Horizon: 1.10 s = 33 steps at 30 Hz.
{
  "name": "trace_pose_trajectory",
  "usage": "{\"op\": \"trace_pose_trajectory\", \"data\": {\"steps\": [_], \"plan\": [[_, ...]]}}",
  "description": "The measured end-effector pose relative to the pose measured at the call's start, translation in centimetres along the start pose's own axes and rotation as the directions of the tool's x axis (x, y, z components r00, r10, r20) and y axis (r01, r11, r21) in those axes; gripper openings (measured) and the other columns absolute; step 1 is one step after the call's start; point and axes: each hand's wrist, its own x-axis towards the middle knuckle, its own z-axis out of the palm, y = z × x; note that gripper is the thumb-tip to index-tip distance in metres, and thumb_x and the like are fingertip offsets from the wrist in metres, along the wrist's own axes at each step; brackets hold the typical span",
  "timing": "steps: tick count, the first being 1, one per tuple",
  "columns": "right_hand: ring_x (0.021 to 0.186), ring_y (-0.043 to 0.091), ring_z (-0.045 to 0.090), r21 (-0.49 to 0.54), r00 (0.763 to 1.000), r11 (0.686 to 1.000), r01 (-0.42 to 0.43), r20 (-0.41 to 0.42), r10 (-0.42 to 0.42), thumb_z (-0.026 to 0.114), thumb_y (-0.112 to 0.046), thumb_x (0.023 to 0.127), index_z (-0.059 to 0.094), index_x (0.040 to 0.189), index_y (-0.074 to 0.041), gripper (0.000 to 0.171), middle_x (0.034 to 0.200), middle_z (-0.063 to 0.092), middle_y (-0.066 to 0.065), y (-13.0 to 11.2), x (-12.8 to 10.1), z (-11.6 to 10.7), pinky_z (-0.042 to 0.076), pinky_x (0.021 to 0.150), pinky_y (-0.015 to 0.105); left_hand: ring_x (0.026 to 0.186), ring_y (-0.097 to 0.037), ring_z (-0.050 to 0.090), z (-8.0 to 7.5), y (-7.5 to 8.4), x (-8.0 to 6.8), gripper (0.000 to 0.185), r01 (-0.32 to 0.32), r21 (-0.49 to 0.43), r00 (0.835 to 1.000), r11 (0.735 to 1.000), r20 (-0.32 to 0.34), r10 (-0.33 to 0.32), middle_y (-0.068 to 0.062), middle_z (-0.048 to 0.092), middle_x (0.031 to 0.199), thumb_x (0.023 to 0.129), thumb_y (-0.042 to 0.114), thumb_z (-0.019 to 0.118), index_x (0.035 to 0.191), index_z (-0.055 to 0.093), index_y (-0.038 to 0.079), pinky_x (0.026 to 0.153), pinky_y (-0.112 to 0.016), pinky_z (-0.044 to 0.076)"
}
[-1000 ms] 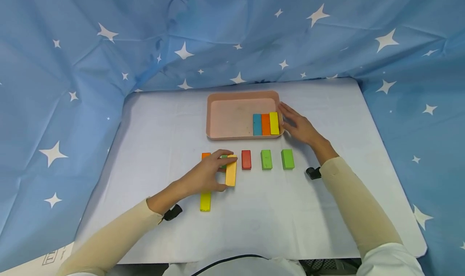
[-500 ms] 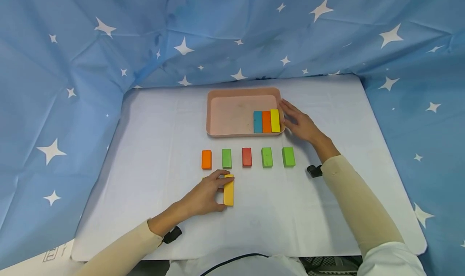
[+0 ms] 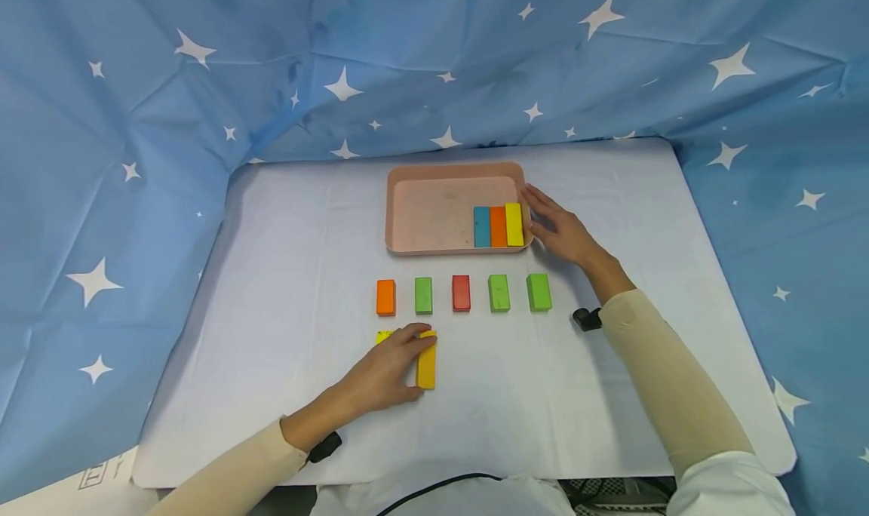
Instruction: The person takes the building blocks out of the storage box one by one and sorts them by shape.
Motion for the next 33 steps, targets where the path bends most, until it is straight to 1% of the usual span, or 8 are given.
{"op": "trace_pose_trajectory", "data": {"steps": [4,7,17,22,25,27,30,33], "plan": [[0.162,0.032,0.014,-0.001,1.0,1.0,-0.003,0.001,0.003,0.052,-0.03,0.11,0.021,0.167,-0.025,0.065,0.176,0.011,-0.007,0.0,0.0,-0.1,0.015,0.127,0.063,0.13,-0.025,0.058,0.0,-0.1,0.0,0.077,-0.014,0.069,0.999,0.998,-0.046,0.017,-0.008,0.053,0.153,0.074,0.021,0.093,0.143,0.062,0.007,0.109,-0.042,0.051],[0.162,0.032,0.014,-0.001,1.0,1.0,0.0,-0.002,0.0,0.052,-0.03,0.11,0.021,0.167,-0.026,0.066,0.176,0.011,-0.007,0.0,0.0,-0.2,0.015,0.127,0.064,0.129,-0.025,0.057,0.0,-0.1,0.0,0.078,-0.01,0.075,0.998,0.997,-0.056,0.014,-0.009,0.053,0.152,0.073,0.021,0.093,0.143,0.062,0.007,0.109,-0.042,0.05],[0.162,0.031,0.014,-0.004,1.0,1.0,0.005,-0.003,-0.005,0.052,-0.03,0.11,0.021,0.167,-0.025,0.065,0.176,0.011,-0.007,0.0,0.1,-0.2,0.015,0.128,0.062,0.13,-0.027,0.056,0.0,0.2,0.0,0.081,-0.008,0.1,0.999,0.995,-0.03,0.011,-0.012,0.052,0.153,0.073,0.02,0.094,0.145,0.058,0.008,0.11,-0.043,0.05],[0.163,0.031,0.013,0.004,1.0,1.0,-0.002,0.001,0.002,0.051,-0.03,0.11,0.021,0.167,-0.024,0.065,0.176,0.01,-0.007,0.0,0.1,-0.1,0.015,0.128,0.061,0.133,-0.029,0.054,-0.5,0.5,-0.2,0.084,-0.015,0.099,1.0,0.995,-0.015,0.016,-0.014,0.049,0.153,0.073,0.022,0.095,0.146,0.056,0.01,0.113,-0.043,0.049],[0.163,0.031,0.013,0.004,1.0,1.0,-0.003,0.006,0.003,0.051,-0.031,0.11,0.021,0.167,-0.025,0.065,0.176,0.01,-0.007,-0.1,0.1,-0.1,0.015,0.128,0.062,0.132,-0.029,0.054,-1.4,0.8,0.0,0.08,-0.03,0.082,0.999,0.996,-0.022,0.032,-0.014,0.051,0.15,0.074,0.024,0.094,0.144,0.057,0.011,0.112,-0.046,0.048],[0.163,0.031,0.013,0.0,1.0,1.0,-0.004,0.007,0.004,0.051,-0.032,0.11,0.02,0.167,-0.025,0.065,0.176,0.01,-0.007,-0.2,0.1,0.0,0.015,0.128,0.062,0.127,-0.028,0.057,-2.3,0.9,0.4,0.072,-0.038,0.041,0.999,0.998,-0.032,0.039,-0.011,0.055,0.145,0.077,0.024,0.093,0.14,0.061,0.011,0.108,-0.045,0.051],[0.162,0.032,0.013,-0.002,1.0,1.0,-0.007,0.007,0.007,0.051,-0.032,0.11,0.02,0.167,-0.026,0.066,0.176,0.01,-0.007,-0.2,0.0,-0.1,0.015,0.127,0.063,0.119,-0.024,0.061,-3.7,0.7,1.6,0.057,-0.044,-0.045,0.998,0.998,-0.039,0.042,-0.004,0.06,0.137,0.084,0.023,0.087,0.135,0.066,0.012,0.103,-0.041,0.054],[0.162,0.033,0.014,0.004,1.0,1.0,-0.007,0.006,0.007,0.051,-0.031,0.11,0.021,0.167,-0.025,0.065,0.176,0.01,-0.006,-0.2,-0.1,0.0,0.015,0.127,0.064,0.114,-0.025,0.064,-5.1,0.0,3.3,0.046,-0.081,-0.137,0.996,0.987,-0.038,0.076,-0.003,0.064,0.131,0.089,0.02,0.081,0.132,0.067,0.012,0.1,-0.04,0.055]]}}
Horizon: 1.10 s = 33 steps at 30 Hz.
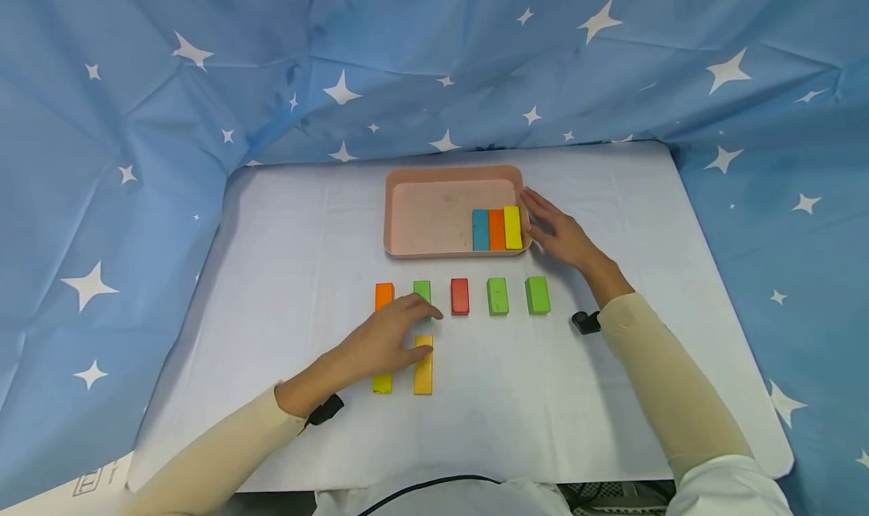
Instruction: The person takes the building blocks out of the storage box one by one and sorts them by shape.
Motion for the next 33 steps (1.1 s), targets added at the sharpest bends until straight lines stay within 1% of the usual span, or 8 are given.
{"op": "trace_pose_trajectory", "data": {"steps": [4,7,11,15,19,24,28,33], "plan": [[0.162,0.033,0.014,0.002,1.0,1.0,0.003,-0.006,-0.003,0.051,-0.029,0.11,0.021,0.167,-0.025,0.065,0.176,0.011,-0.005,0.0,0.0,0.1,0.015,0.127,0.063,0.111,-0.028,0.066,-1.9,-1.0,2.9,0.043,-0.09,-0.076,0.996,0.993,-0.003,0.09,-0.008,0.069,0.127,0.091,0.017,0.08,0.132,0.067,0.009,0.099,-0.041,0.056],[0.162,0.033,0.014,-0.002,1.0,1.0,0.002,-0.003,-0.002,0.051,-0.03,0.11,0.021,0.167,-0.025,0.065,0.176,0.011,-0.005,-0.1,0.1,0.2,0.015,0.127,0.063,0.111,-0.029,0.067,-3.2,-1.7,5.3,0.042,-0.137,-0.13,0.991,0.982,-0.022,0.135,-0.009,0.071,0.125,0.091,0.016,0.08,0.13,0.067,0.007,0.099,-0.041,0.057],[0.162,0.033,0.014,-0.008,1.0,1.0,0.002,0.001,-0.002,0.051,-0.031,0.11,0.021,0.167,-0.025,0.065,0.176,0.011,-0.006,-0.2,0.1,0.3,0.015,0.127,0.064,0.111,-0.03,0.067,-4.7,-2.3,8.6,0.039,-0.164,-0.209,0.986,0.964,-0.059,0.155,-0.012,0.072,0.123,0.092,0.016,0.079,0.129,0.068,0.008,0.099,-0.04,0.057],[0.162,0.034,0.015,-0.013,1.0,1.0,-0.005,-0.008,0.005,0.051,-0.03,0.11,0.022,0.167,-0.024,0.065,0.176,0.012,-0.005,-0.2,-0.1,0.2,0.015,0.127,0.064,0.113,-0.027,0.066,-5.8,-2.6,12.1,0.038,-0.156,-0.245,0.987,0.957,-0.074,0.142,-0.014,0.07,0.126,0.093,0.016,0.078,0.129,0.068,0.007,0.102,-0.041,0.055],[0.162,0.034,0.015,0.001,1.0,1.0,-0.001,-0.015,0.001,0.052,-0.029,0.11,0.023,0.167,-0.023,0.064,0.176,0.013,-0.004,-0.1,-0.2,0.2,0.015,0.127,0.064,0.121,-0.028,0.063,-6.1,-2.9,15.1,0.039,-0.086,-0.225,0.996,0.971,-0.045,0.078,-0.011,0.066,0.134,0.095,0.016,0.076,0.132,0.067,0.006,0.106,-0.04,0.052],[0.162,0.034,0.014,0.017,1.0,1.0,0.001,-0.005,0.0,0.051,-0.03,0.11,0.023,0.167,-0.023,0.064,0.176,0.012,-0.005,-0.1,-0.2,0.2,0.015,0.127,0.064,0.133,-0.03,0.055,-5.5,-3.5,18.1,0.048,-0.001,-0.119,1.0,0.993,0.008,0.002,-0.005,0.058,0.143,0.092,0.018,0.08,0.137,0.066,0.012,0.112,-0.041,0.048],[0.162,0.034,0.014,0.007,1.0,1.0,-0.008,-0.004,0.008,0.051,-0.031,0.11,0.022,0.167,-0.025,0.064,0.176,0.011,-0.006,-0.1,-0.2,0.2,0.016,0.127,0.065,0.134,-0.029,0.053,-5.0,-3.5,19.6,0.056,0.006,-0.032,0.998,0.999,0.058,-0.004,-0.007,0.055,0.146,0.088,0.018,0.084,0.14,0.064,0.013,0.115,-0.039,0.045],[0.162,0.034,0.014,-0.005,1.0,1.0,-0.002,-0.007,0.002,0.05,-0.032,0.11,0.022,0.167,-0.023,0.064,0.177,0.011,-0.005,0.0,-0.2,0.1,0.016,0.127,0.065,0.135,-0.027,0.05,-4.5,-3.0,20.6,0.068,-0.003,0.071,0.995,0.997,0.099,-0.004,-0.01,0.053,0.149,0.085,0.021,0.087,0.147,0.058,0.013,0.12,-0.041,0.04]]}}
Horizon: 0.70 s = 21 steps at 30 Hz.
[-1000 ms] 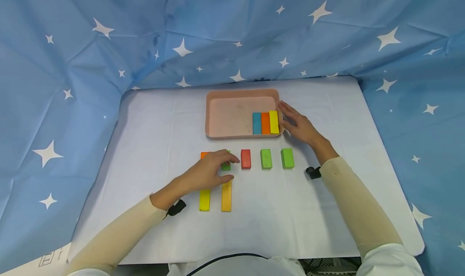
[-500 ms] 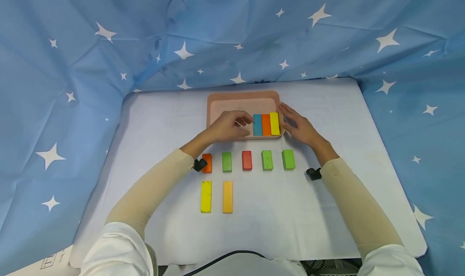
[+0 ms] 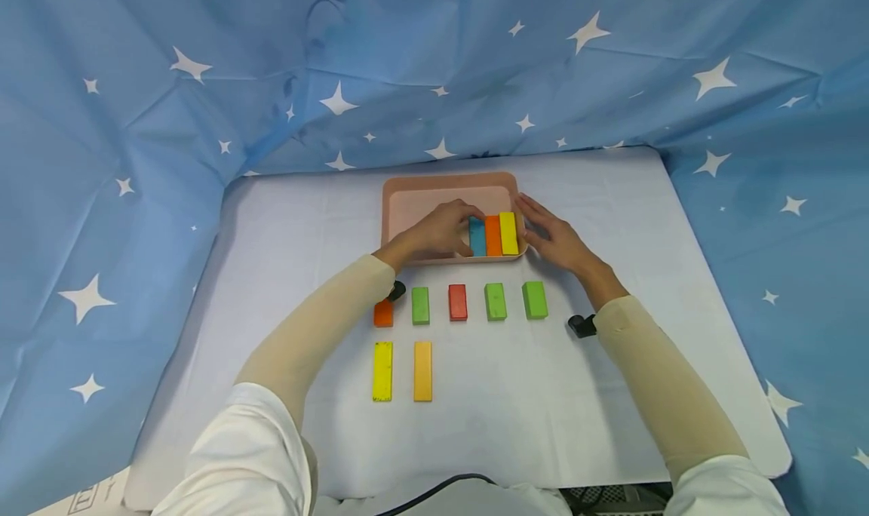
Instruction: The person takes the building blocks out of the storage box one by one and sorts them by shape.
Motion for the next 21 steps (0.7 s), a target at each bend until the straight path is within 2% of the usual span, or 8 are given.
{"op": "trace_pose_trajectory", "data": {"steps": [5,8,15,21], "plan": [[0.162,0.033,0.014,-0.005,1.0,1.0,-0.001,-0.001,0.001,0.05,-0.032,0.11,0.022,0.167,-0.023,0.065,0.177,0.01,-0.005,-0.1,0.1,0.1,0.015,0.127,0.064,0.132,-0.026,0.052,0.6,0.0,0.8,0.076,-0.011,0.136,1.0,0.991,0.003,0.011,-0.012,0.053,0.148,0.083,0.027,0.089,0.149,0.055,0.009,0.119,-0.038,0.04],[0.162,0.033,0.014,-0.002,1.0,1.0,-0.001,-0.001,0.001,0.05,-0.031,0.11,0.023,0.167,-0.023,0.064,0.176,0.011,-0.005,-0.2,0.0,0.0,0.015,0.127,0.064,0.133,-0.026,0.053,0.8,0.0,1.0,0.078,-0.017,0.181,1.0,0.983,0.005,0.016,-0.012,0.055,0.148,0.083,0.029,0.089,0.149,0.055,0.006,0.12,-0.036,0.039],[0.162,0.035,0.014,-0.001,1.0,1.0,0.0,0.0,0.0,0.05,-0.03,0.11,0.022,0.167,-0.022,0.064,0.177,0.011,-0.004,-0.2,0.0,0.0,0.015,0.126,0.066,0.138,-0.026,0.051,0.7,0.2,1.1,0.079,-0.013,0.2,1.0,0.98,0.013,0.011,-0.012,0.056,0.151,0.085,0.031,0.087,0.151,0.053,0.005,0.124,-0.039,0.033],[0.162,0.036,0.014,0.003,1.0,1.0,0.007,0.003,-0.007,0.05,-0.028,0.11,0.022,0.167,-0.021,0.065,0.177,0.011,-0.002,-0.2,0.0,0.0,0.015,0.126,0.067,0.138,-0.027,0.052,0.8,0.0,1.2,0.08,-0.016,0.207,1.0,0.978,-0.001,0.016,-0.013,0.057,0.151,0.084,0.032,0.088,0.151,0.053,0.004,0.122,-0.038,0.037]]}}
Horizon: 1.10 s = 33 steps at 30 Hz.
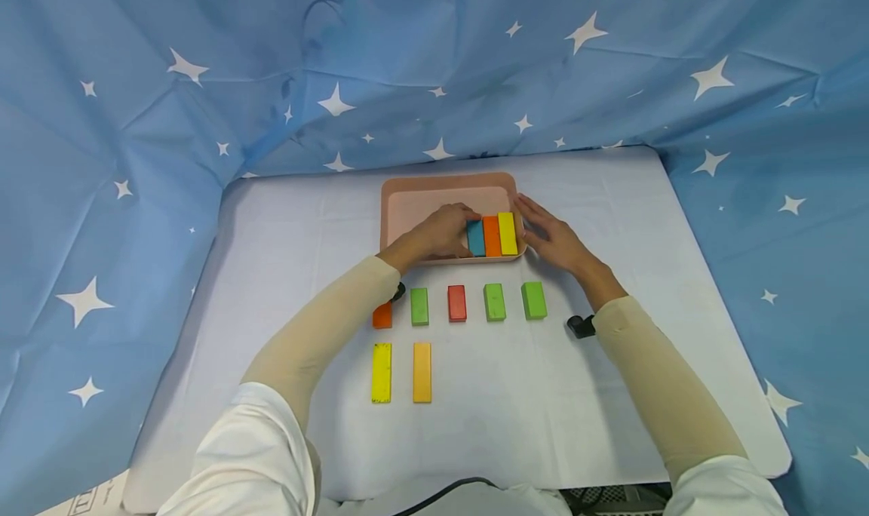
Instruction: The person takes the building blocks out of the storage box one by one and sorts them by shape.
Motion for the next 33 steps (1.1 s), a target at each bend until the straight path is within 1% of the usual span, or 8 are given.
{"op": "trace_pose_trajectory", "data": {"steps": [4,10,17,21,25,30,32,33], "plan": [[0.162,0.036,0.015,-0.004,1.0,1.0,-0.006,-0.002,0.006,0.05,-0.03,0.11,0.023,0.167,-0.022,0.064,0.176,0.011,-0.004,0.0,0.0,0.1,0.016,0.126,0.066,0.133,-0.027,0.053,0.2,0.0,-0.1,0.081,0.027,-0.011,0.999,1.0,-0.019,-0.027,-0.011,0.055,0.151,0.084,0.032,0.088,0.151,0.053,0.006,0.116,-0.04,0.044],[0.162,0.035,0.015,-0.008,1.0,1.0,-0.023,0.003,0.023,0.051,-0.032,0.11,0.023,0.167,-0.023,0.064,0.176,0.011,-0.006,-0.1,-0.1,0.2,0.016,0.126,0.066,0.127,-0.027,0.053,0.3,0.2,-0.5,0.078,0.05,-0.039,0.998,0.998,-0.039,-0.052,-0.011,0.055,0.146,0.084,0.034,0.087,0.149,0.053,0.008,0.109,-0.046,0.049],[0.162,0.035,0.015,-0.008,1.0,1.0,-0.017,-0.002,0.017,0.05,-0.031,0.11,0.023,0.167,-0.024,0.064,0.176,0.012,-0.004,-0.1,-0.1,0.2,0.016,0.126,0.066,0.124,-0.027,0.054,0.3,-0.4,-0.7,0.085,0.063,-0.148,0.994,0.987,-0.084,-0.076,-0.013,0.051,0.149,0.078,0.024,0.091,0.15,0.051,0.004,0.107,-0.036,0.05],[0.161,0.037,0.016,-0.006,1.0,1.0,-0.003,-0.005,0.003,0.05,-0.03,0.109,0.023,0.167,-0.022,0.064,0.176,0.012,-0.001,-0.1,-0.1,0.2,0.017,0.125,0.067,0.124,-0.028,0.053,0.1,-0.8,-0.8,0.089,0.066,-0.208,0.99,0.976,-0.109,-0.09,-0.013,0.047,0.152,0.074,0.019,0.093,0.151,0.051,0.005,0.103,-0.035,0.052],[0.161,0.037,0.016,0.002,1.0,1.0,0.002,-0.007,-0.002,0.051,-0.029,0.109,0.023,0.167,-0.021,0.064,0.176,0.012,-0.002,-0.2,-0.2,0.2,0.016,0.126,0.067,0.123,-0.029,0.053,-0.5,-0.7,-1.3,0.088,0.057,-0.283,0.985,0.957,-0.142,-0.1,-0.013,0.044,0.155,0.074,0.015,0.092,0.152,0.051,0.005,0.1,-0.035,0.053],[0.161,0.035,0.016,-0.005,1.0,1.0,-0.009,-0.01,0.009,0.05,-0.03,0.11,0.024,0.167,-0.023,0.064,0.176,0.012,-0.003,-0.2,-0.2,0.1,0.016,0.126,0.066,0.118,-0.028,0.062,-1.5,-0.4,-2.3,0.088,0.028,-0.428,0.981,0.903,-0.163,-0.107,-0.013,0.04,0.158,0.077,0.008,0.091,0.153,0.048,0.002,0.097,-0.031,0.058],[0.161,0.036,0.015,-0.011,1.0,1.0,-0.007,-0.008,0.007,0.05,-0.03,0.11,0.023,0.167,-0.022,0.064,0.176,0.011,-0.003,-0.2,-0.1,0.0,0.016,0.126,0.066,0.117,-0.028,0.064,-1.9,-0.2,-2.7,0.088,0.013,-0.459,0.979,0.888,-0.174,-0.104,-0.012,0.04,0.159,0.077,0.007,0.091,0.154,0.048,0.001,0.096,-0.031,0.058],[0.162,0.036,0.015,-0.011,1.0,1.0,-0.007,-0.008,0.006,0.05,-0.03,0.11,0.023,0.167,-0.022,0.064,0.176,0.011,-0.003,-0.1,-0.1,-0.1,0.016,0.126,0.066,0.117,-0.027,0.065,-2.2,-0.1,-2.9,0.088,0.006,-0.461,0.978,0.887,-0.18,-0.1,-0.012,0.04,0.159,0.077,0.006,0.091,0.154,0.047,0.001,0.096,-0.031,0.059]]}}
